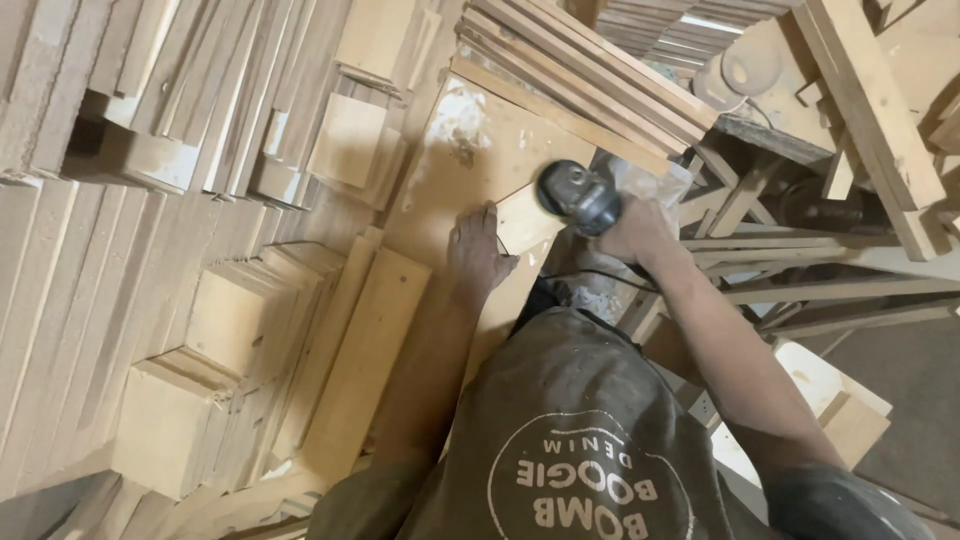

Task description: The person uses an orbital sander to smooth the surface of a small wooden plank on a workbench. They then pick up a longer wooden plank and continue sanding its surface.

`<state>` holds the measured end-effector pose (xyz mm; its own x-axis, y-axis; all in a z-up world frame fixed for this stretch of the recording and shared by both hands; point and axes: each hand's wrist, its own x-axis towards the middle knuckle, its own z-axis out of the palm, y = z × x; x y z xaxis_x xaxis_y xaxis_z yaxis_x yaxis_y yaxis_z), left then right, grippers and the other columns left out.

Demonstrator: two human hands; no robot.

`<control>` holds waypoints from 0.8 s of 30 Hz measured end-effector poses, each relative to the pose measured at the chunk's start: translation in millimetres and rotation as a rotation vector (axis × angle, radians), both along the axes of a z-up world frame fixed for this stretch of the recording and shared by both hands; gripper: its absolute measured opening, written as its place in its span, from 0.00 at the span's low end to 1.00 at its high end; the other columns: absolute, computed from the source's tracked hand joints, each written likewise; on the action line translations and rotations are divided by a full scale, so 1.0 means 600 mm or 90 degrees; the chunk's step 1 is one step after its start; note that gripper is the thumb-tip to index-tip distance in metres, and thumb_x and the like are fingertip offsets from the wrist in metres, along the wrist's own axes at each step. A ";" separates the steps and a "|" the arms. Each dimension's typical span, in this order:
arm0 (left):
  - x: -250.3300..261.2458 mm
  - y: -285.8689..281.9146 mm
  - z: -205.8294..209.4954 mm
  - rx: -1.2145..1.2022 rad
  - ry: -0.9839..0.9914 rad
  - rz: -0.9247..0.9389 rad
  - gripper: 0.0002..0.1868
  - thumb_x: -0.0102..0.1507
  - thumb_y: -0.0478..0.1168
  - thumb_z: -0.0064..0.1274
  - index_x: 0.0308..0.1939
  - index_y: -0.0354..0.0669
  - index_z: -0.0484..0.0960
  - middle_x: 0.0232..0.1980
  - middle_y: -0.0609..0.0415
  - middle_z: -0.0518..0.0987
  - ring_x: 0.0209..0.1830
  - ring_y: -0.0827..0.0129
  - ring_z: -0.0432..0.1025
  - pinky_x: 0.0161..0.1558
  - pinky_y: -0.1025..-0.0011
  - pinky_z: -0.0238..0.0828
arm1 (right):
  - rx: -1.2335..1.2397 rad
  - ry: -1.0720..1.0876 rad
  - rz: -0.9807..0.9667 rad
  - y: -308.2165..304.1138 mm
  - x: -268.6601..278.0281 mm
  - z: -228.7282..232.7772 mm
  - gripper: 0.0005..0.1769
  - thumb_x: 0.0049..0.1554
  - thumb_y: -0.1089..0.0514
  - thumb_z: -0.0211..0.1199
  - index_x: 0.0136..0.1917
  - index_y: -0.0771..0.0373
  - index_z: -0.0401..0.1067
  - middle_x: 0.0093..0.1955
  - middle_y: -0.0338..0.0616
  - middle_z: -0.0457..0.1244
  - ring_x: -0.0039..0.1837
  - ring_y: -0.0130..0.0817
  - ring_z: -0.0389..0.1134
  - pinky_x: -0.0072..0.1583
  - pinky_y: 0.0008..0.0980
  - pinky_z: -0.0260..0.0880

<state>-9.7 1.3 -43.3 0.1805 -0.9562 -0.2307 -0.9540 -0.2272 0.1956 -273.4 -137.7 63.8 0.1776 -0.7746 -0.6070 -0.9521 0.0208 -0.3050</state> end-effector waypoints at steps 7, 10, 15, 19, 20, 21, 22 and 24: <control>-0.001 -0.006 0.044 0.046 0.039 0.010 0.67 0.53 0.68 0.73 0.89 0.48 0.60 0.83 0.50 0.66 0.84 0.51 0.59 0.77 0.54 0.62 | 0.043 0.112 0.044 0.073 -0.047 0.102 0.44 0.43 0.39 0.75 0.70 0.57 0.79 0.65 0.66 0.75 0.73 0.63 0.74 0.73 0.59 0.76; -0.006 -0.007 0.035 0.051 0.067 0.022 0.65 0.51 0.65 0.75 0.87 0.49 0.63 0.83 0.50 0.67 0.85 0.51 0.60 0.77 0.53 0.63 | 0.069 0.034 0.003 0.078 0.007 0.137 0.48 0.46 0.36 0.78 0.73 0.63 0.77 0.68 0.71 0.73 0.75 0.68 0.72 0.76 0.61 0.72; -0.010 -0.001 0.031 0.015 0.061 0.046 0.67 0.46 0.63 0.81 0.84 0.48 0.67 0.77 0.50 0.71 0.79 0.51 0.65 0.76 0.48 0.65 | -0.019 0.016 0.077 0.095 -0.009 0.080 0.37 0.44 0.41 0.74 0.64 0.58 0.80 0.58 0.62 0.76 0.67 0.62 0.77 0.67 0.62 0.78; -0.008 0.004 -0.005 -0.084 0.085 0.059 0.68 0.39 0.59 0.85 0.81 0.46 0.71 0.74 0.49 0.73 0.74 0.49 0.70 0.69 0.45 0.74 | 0.029 0.035 0.031 0.111 -0.073 0.059 0.44 0.39 0.37 0.79 0.66 0.57 0.79 0.61 0.62 0.76 0.70 0.63 0.76 0.68 0.60 0.77; -0.008 0.005 0.000 -0.095 0.094 0.065 0.68 0.39 0.57 0.86 0.80 0.45 0.71 0.73 0.47 0.73 0.73 0.47 0.70 0.67 0.43 0.76 | 0.020 0.057 0.010 0.111 -0.088 0.060 0.41 0.41 0.38 0.77 0.65 0.56 0.79 0.60 0.60 0.77 0.70 0.61 0.76 0.68 0.59 0.77; -0.011 -0.002 0.005 -0.111 0.104 0.068 0.67 0.38 0.56 0.87 0.79 0.44 0.72 0.73 0.46 0.73 0.72 0.45 0.71 0.66 0.42 0.78 | 0.008 0.080 -0.014 0.106 -0.106 0.063 0.38 0.44 0.39 0.74 0.65 0.55 0.79 0.60 0.58 0.77 0.70 0.59 0.76 0.68 0.58 0.77; -0.010 -0.002 0.009 -0.113 0.104 0.065 0.67 0.38 0.56 0.87 0.79 0.44 0.72 0.73 0.46 0.73 0.72 0.45 0.71 0.66 0.42 0.78 | 0.005 0.080 -0.017 0.104 -0.113 0.065 0.38 0.44 0.39 0.74 0.65 0.55 0.79 0.60 0.58 0.77 0.70 0.59 0.76 0.68 0.58 0.77; -0.006 -0.002 0.018 -0.065 0.139 0.074 0.66 0.41 0.55 0.85 0.81 0.44 0.71 0.76 0.46 0.73 0.75 0.45 0.69 0.68 0.43 0.75 | 0.003 -0.002 -0.128 0.100 -0.125 0.070 0.43 0.41 0.35 0.78 0.66 0.55 0.79 0.61 0.59 0.76 0.71 0.61 0.75 0.69 0.57 0.75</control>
<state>-13.5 0.0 -32.4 0.2464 -0.9525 -0.1789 -0.8554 -0.3005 0.4219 -348.3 -77.5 105.9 0.0217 -0.7915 -0.6107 -0.9278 0.2116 -0.3072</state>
